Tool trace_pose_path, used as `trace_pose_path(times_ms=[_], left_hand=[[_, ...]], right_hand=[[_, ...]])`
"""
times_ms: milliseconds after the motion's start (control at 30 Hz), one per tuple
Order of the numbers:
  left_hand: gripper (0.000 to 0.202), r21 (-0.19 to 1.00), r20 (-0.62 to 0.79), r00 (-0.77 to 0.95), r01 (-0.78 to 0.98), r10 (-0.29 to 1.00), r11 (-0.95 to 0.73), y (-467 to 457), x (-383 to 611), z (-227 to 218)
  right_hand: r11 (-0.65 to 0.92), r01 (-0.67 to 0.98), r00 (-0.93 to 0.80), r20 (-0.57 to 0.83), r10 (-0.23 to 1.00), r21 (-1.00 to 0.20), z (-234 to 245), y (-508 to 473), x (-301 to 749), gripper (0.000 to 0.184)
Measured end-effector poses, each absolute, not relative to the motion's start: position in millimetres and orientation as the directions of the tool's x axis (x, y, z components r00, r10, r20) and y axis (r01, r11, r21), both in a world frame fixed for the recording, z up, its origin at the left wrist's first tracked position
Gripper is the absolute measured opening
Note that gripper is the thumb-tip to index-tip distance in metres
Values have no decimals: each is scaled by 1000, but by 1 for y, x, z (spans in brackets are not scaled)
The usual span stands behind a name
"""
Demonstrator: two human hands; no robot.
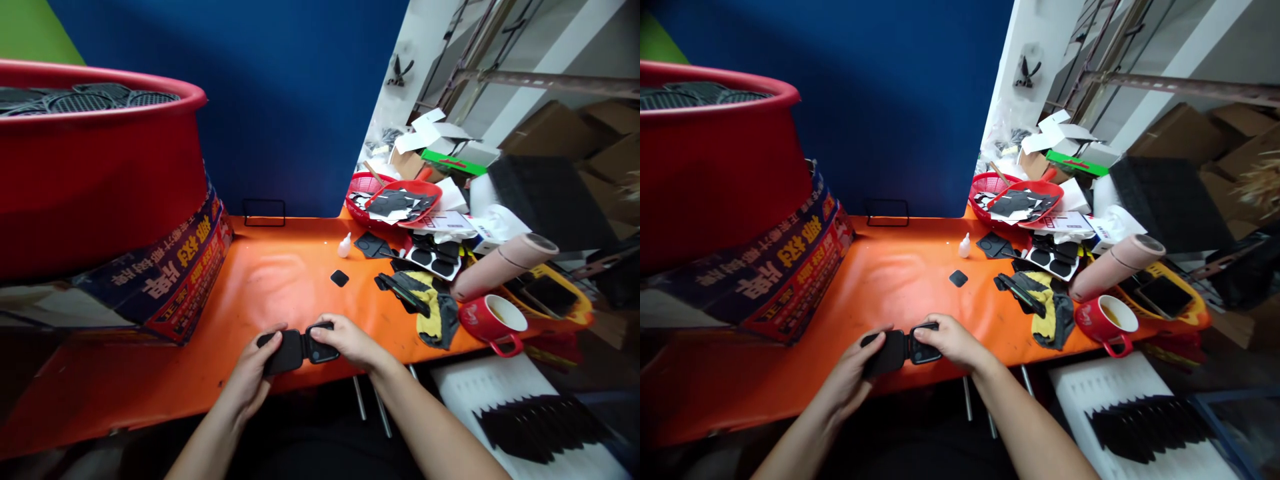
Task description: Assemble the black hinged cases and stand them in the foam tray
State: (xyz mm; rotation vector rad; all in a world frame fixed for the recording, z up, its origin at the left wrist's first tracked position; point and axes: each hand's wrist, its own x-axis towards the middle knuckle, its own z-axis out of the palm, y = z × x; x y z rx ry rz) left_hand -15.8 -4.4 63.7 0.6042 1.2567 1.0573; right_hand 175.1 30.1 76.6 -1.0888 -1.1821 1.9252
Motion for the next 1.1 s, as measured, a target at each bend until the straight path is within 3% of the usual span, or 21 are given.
trace_pose_path(times_ms=[67, 133, 200, 267, 333, 433, 500, 600, 733, 933, 1100], left_hand=[[58, 949, -312, -182, -11, 932, 315, -1, -17, 57], [55, 928, -181, -204, 289, 962, 236, -1, -17, 51], [57, 875, -142, -111, 451, 984, 177, -4, -18, 49], [75, 857, -132, 36, 506, 991, 96, -10, -21, 52], [91, 864, -106, 182, 504, 978, 0, -14, -26, 58], [61, 882, -164, 269, 471, 949, 18, -14, -34, 68], [41, 915, -298, 389, 377, 872, 145, -10, -35, 73], [39, 889, -431, 618, 163, 658, 428, -10, -30, 72], [43, 835, -447, 573, -9, 687, 550, -19, -20, 62], [44, 832, -456, 516, -40, 725, 553, -27, -16, 53], [42, 805, -465, 527, -82, 711, 588, -30, -16, 56]], right_hand=[[-394, -60, -464, -324, 824, -917, 77, 32, 174, 38], [-371, -30, -471, -314, 824, -928, 76, 34, 174, 37], [-350, -25, -457, -300, 837, -937, 74, 36, 176, 36], [-349, -53, -411, -298, 862, -936, 71, 38, 181, 36], [-360, -66, -389, -308, 868, -931, 68, 39, 186, 37], [-353, 11, -481, -314, 818, -936, 67, 40, 190, 35], [-337, 45, -533, -308, 788, -941, 66, 40, 189, 34], [-285, 68, -507, -279, 815, -956, 67, 42, 182, 31], [-172, 178, -440, -235, 867, -969, 68, 44, 177, 25], [-67, 292, -440, -196, 876, -954, 70, 43, 176, 20], [-85, 234, -467, -189, 864, -968, 77, 49, 173, 22]])
